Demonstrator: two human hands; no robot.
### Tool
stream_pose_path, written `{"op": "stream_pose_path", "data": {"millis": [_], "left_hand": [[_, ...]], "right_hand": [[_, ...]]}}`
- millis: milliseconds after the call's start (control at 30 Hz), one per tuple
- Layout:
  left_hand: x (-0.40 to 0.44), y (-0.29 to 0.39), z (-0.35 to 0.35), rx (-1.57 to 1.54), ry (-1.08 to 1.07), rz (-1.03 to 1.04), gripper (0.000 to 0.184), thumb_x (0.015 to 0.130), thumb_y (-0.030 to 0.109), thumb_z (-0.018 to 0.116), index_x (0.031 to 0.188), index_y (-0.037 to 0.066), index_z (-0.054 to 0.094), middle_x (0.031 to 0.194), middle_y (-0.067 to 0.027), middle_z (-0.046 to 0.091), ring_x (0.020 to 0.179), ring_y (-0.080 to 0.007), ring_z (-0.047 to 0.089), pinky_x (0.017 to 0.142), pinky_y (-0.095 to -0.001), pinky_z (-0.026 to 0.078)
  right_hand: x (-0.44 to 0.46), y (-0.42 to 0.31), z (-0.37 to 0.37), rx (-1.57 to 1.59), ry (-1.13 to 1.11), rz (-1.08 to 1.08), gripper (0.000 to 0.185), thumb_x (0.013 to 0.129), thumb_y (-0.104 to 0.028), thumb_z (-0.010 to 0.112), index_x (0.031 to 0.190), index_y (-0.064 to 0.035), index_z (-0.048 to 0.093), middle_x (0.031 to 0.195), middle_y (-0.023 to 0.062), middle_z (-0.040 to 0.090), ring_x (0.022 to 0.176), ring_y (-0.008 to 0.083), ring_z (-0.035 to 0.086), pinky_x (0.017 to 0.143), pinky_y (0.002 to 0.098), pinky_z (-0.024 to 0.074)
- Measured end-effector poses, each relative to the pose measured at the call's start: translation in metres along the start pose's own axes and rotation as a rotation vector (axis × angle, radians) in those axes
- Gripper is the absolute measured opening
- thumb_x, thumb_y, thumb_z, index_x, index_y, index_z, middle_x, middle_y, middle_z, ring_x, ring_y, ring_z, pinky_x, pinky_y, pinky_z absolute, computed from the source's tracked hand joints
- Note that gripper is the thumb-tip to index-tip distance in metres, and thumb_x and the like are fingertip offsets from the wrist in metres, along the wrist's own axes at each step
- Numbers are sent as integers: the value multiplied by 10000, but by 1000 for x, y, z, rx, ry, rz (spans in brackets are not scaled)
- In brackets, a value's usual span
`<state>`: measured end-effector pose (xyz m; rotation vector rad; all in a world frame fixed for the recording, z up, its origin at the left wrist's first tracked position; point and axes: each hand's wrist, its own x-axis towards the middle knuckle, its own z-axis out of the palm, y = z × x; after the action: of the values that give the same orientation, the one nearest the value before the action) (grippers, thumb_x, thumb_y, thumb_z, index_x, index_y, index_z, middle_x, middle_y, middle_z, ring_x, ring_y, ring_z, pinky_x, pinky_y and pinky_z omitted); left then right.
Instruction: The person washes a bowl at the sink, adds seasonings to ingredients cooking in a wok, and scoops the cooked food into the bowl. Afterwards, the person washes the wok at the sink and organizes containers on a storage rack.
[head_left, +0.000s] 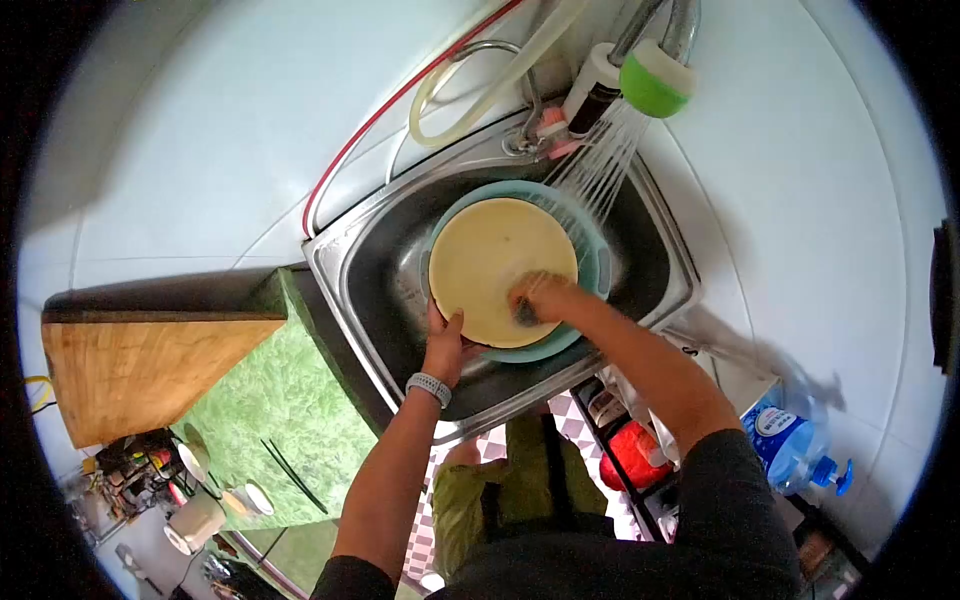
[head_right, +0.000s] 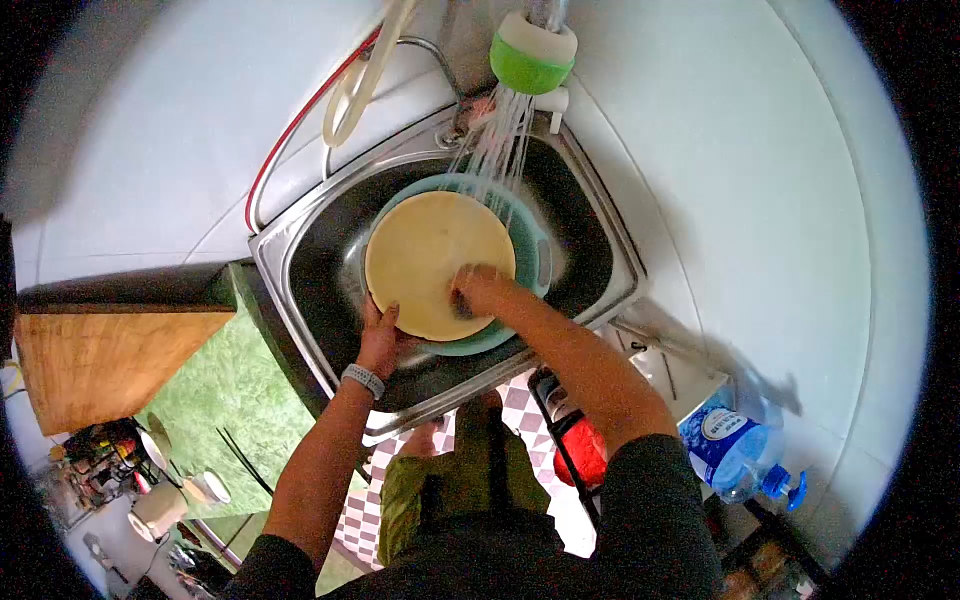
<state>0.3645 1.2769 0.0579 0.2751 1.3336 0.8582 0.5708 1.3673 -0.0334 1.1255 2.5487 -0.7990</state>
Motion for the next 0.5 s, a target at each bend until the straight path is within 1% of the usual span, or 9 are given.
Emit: {"op": "stream_pose_path", "data": {"millis": [33, 100, 133, 200, 300, 333, 400, 467, 500], "left_hand": [[2, -4, 0, 0, 0, -2, 589, 1046, 210, 404, 1539, 289, 91, 1418, -144, 475, 1127, -288, 640, 769, -390, 623], [6, -7, 0, 52, -19, -25, 556, 1048, 211, 400, 1524, 287, 123, 1401, -126, 487, 1101, -271, 650, 750, -371, 626], [6, -9, 0, 55, -18, -26, 556, 1048, 211, 400, 1524, 287, 123, 1401, -126, 487, 1101, -271, 650, 750, -371, 626], [8, -9, 0, -11, 16, -69, 443, 1043, 224, 428, 1441, 243, 234, 1358, -133, 506, 1075, -306, 653, 772, -438, 630], [15, -9, -9, -84, -12, -63, 453, 1042, 259, 451, 1440, 255, 234, 1357, -113, 511, 1060, -285, 658, 734, -388, 626], [11, -7, -8, -82, -14, -73, 453, 1042, 259, 451, 1440, 255, 234, 1357, -113, 511, 1060, -285, 658, 734, -388, 626], [4, 7, -3, 21, 32, 29, 497, 1049, 288, 433, 1485, 252, 196, 1353, -114, 511, 1088, -263, 647, 740, -367, 623], [4, 0, -10, 29, 14, 41, 522, 1045, 284, 448, 1495, 260, 185, 1358, -112, 510, 1097, -261, 643, 740, -363, 621], [3, -4, -13, 45, -3, 46, 547, 1041, 280, 464, 1505, 268, 175, 1364, -109, 509, 1105, -259, 638, 739, -360, 619]], "right_hand": [[3, 8, 6, -266, 85, 153, 427, 847, -118, 605, 1272, -89, 584, 1260, 205, 602, 1107, 366, 605, 996, 468, 461], [18, 16, 6, -559, 300, 366, 487, 829, -93, 643, 1308, -129, 564, 1267, 199, 593, 1192, 354, 558, 1036, 487, 419], [25, 11, -16, -256, 487, 277, 504, 826, -72, 633, 1319, -129, 547, 1304, 208, 555, 1219, 377, 523, 1048, 504, 399], [56, -6, -12, 249, 735, 139, 533, 821, -36, 611, 1338, -126, 516, 1363, 217, 487, 1258, 407, 469, 1065, 521, 367], [64, -57, -15, 835, 635, -18, 508, 807, -11, 598, 1301, -111, 535, 1312, 205, 526, 1224, 402, 493, 1040, 488, 387], [47, -67, -18, 839, 632, -8, 508, 807, -11, 598, 1301, -111, 535, 1312, 205, 526, 1224, 402, 493, 1040, 488, 387], [23, -70, -25, 698, 249, -138, 430, 792, -21, 621, 1215, -94, 605, 1223, 184, 593, 1150, 368, 556, 993, 449, 431], [7, -29, -6, 512, 70, -240, 292, 785, -72, 653, 1072, -116, 685, 1086, 155, 650, 1063, 341, 611, 948, 482, 481], [-6, -19, -28, 267, -31, -178, 269, 810, -108, 626, 1069, -118, 697, 1102, 147, 657, 1078, 338, 610, 929, 461, 497]]}}
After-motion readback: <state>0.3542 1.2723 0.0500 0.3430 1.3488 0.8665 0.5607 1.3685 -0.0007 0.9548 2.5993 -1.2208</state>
